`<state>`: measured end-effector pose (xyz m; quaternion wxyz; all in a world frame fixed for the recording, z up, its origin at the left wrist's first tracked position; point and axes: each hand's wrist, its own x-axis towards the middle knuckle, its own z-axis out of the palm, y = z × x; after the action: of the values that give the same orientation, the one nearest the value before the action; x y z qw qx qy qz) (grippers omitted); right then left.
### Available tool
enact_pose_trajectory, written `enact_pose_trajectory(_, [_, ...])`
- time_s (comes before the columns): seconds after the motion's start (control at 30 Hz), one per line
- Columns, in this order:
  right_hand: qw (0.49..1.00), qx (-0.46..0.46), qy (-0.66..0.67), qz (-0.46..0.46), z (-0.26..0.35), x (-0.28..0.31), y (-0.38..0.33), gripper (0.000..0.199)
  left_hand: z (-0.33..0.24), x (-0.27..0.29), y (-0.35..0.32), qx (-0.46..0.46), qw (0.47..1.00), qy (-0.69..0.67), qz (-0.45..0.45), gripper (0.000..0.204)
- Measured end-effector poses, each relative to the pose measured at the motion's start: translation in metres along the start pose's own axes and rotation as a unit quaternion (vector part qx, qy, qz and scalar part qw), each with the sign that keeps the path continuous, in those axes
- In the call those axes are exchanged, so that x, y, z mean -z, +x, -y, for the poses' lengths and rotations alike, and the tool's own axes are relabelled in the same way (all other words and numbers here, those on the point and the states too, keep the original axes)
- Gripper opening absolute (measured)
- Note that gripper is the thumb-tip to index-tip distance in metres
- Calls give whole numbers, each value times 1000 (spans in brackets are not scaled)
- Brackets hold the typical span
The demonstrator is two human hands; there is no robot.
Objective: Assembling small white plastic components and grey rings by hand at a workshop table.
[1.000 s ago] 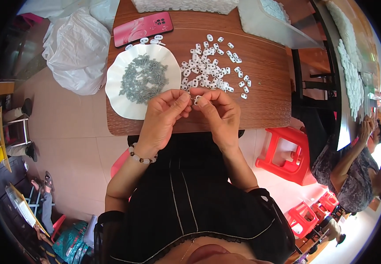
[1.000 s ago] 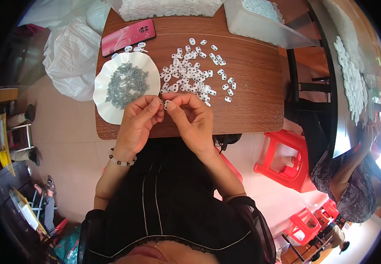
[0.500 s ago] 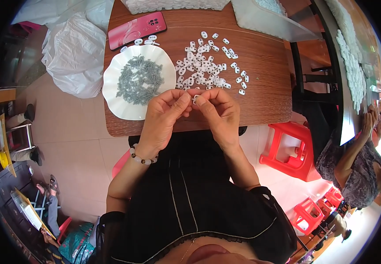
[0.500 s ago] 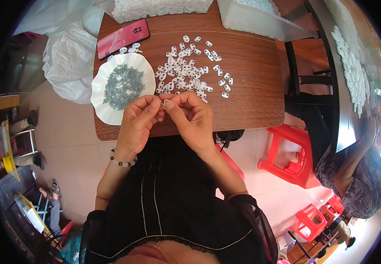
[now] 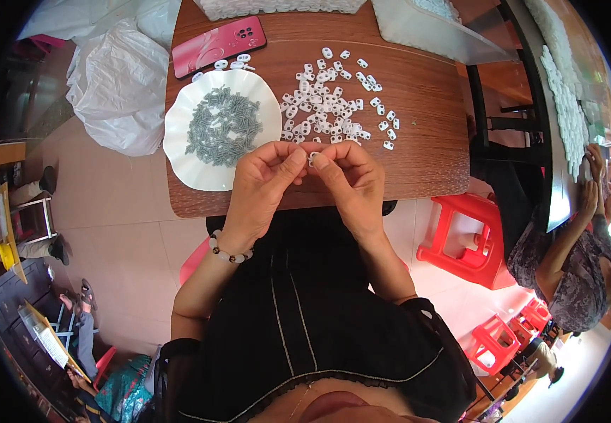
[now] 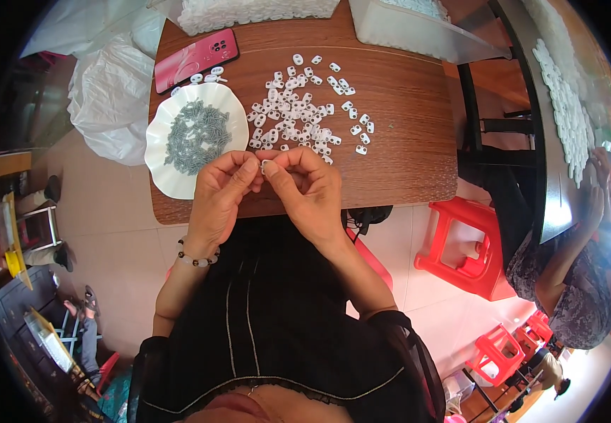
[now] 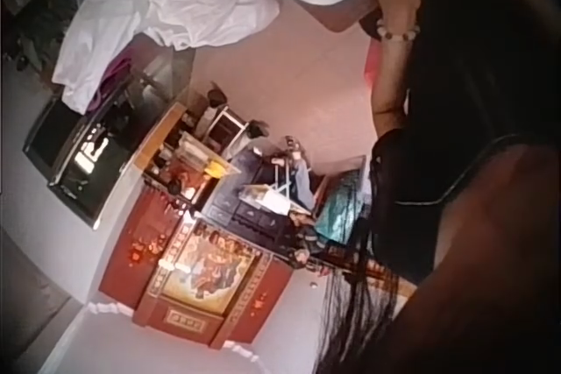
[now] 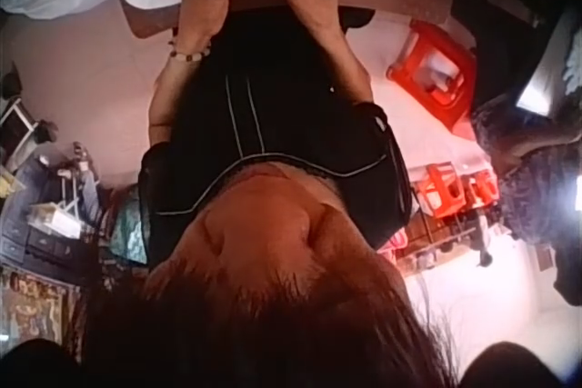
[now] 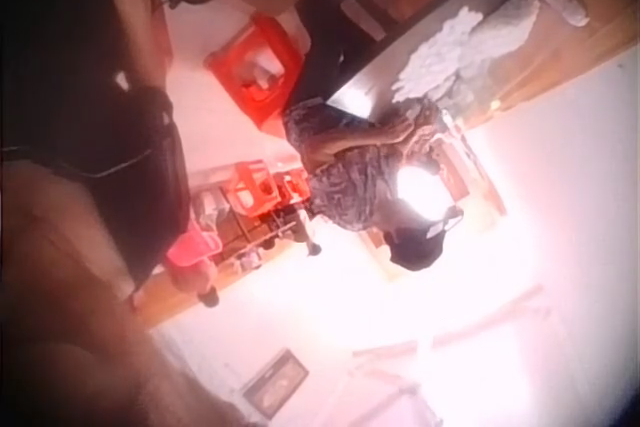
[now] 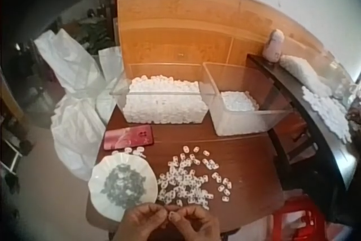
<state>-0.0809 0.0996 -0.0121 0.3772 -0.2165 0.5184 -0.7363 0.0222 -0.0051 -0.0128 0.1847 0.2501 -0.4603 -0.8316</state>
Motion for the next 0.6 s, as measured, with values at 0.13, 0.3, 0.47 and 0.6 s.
enact_pose_trajectory(0.13, [1000, 13, -11, -9, 1, -3, -2, 7, 4, 1, 1, -22, 999, 23, -15, 21])
enact_pose_trajectory(0.3, [999, 20, -14, -25, -2, -4, -5, 9, 8, -1, -1, -30, 998, 55, -28, 19])
enact_pose_trajectory(0.47, [999, 33, -15, -31, -4, -5, -7, 10, 10, -5, -2, -35, 998, 25, -37, 19])
enact_pose_trajectory(0.6, [999, 33, -23, -36, -4, -5, -8, 11, 12, -5, -4, -33, 998, 10, -43, 19])
